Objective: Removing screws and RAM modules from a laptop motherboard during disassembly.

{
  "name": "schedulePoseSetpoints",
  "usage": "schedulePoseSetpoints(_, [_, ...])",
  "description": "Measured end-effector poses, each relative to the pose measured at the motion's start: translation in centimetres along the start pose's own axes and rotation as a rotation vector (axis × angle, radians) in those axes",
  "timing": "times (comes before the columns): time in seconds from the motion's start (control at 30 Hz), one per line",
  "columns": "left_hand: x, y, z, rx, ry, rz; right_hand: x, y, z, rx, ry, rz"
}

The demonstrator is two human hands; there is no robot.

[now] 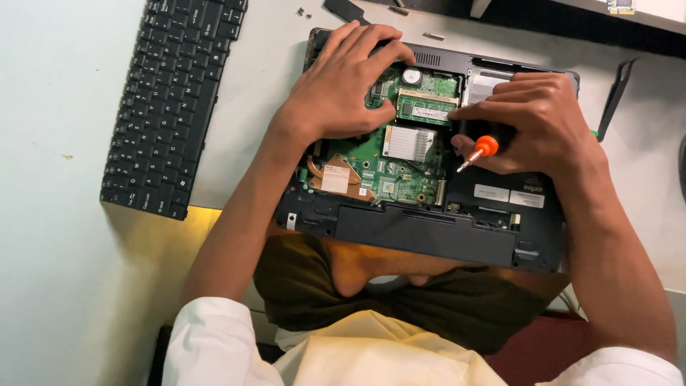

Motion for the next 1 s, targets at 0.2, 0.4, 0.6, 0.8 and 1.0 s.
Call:
schedulePoseSetpoints(0.2, [0.3,0.0,0.1,-0.057,0.011,-0.025,0.1,-0.1,-0.8,-0.139,0.097,0.042])
schedulePoseSetpoints(0.4, [0.1,-0.6,-0.1,0.007,0.027,-0.055,-0.1,-1.4,0.5,-0.277,0.142,-0.014])
schedulePoseSetpoints(0.6, [0.3,-0.5,-0.4,-0.082,0.079,-0.130,0.5,-1.7,0.9,-0.241,0.226,-0.042])
schedulePoseSetpoints(0.8, [0.2,-0.6,-0.6,-0.109,0.088,-0.130,1.2,-2.5,2.7,-0.006,0.272,-0.054])
schedulePoseSetpoints(1.0, [0.0,-0.3,-0.6,-0.110,0.085,-0.098,2.0,-3.0,3.9,0.233,0.114,-0.162])
Point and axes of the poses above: each hand's wrist, its own x-axis towards the middle knuckle, its own y-axis out of the back of the hand, z = x × y, the point moved 8 cm from there along x, towards the middle knuckle, and after that the axes turned 10 degrees about -y, right-handed, at the moved point
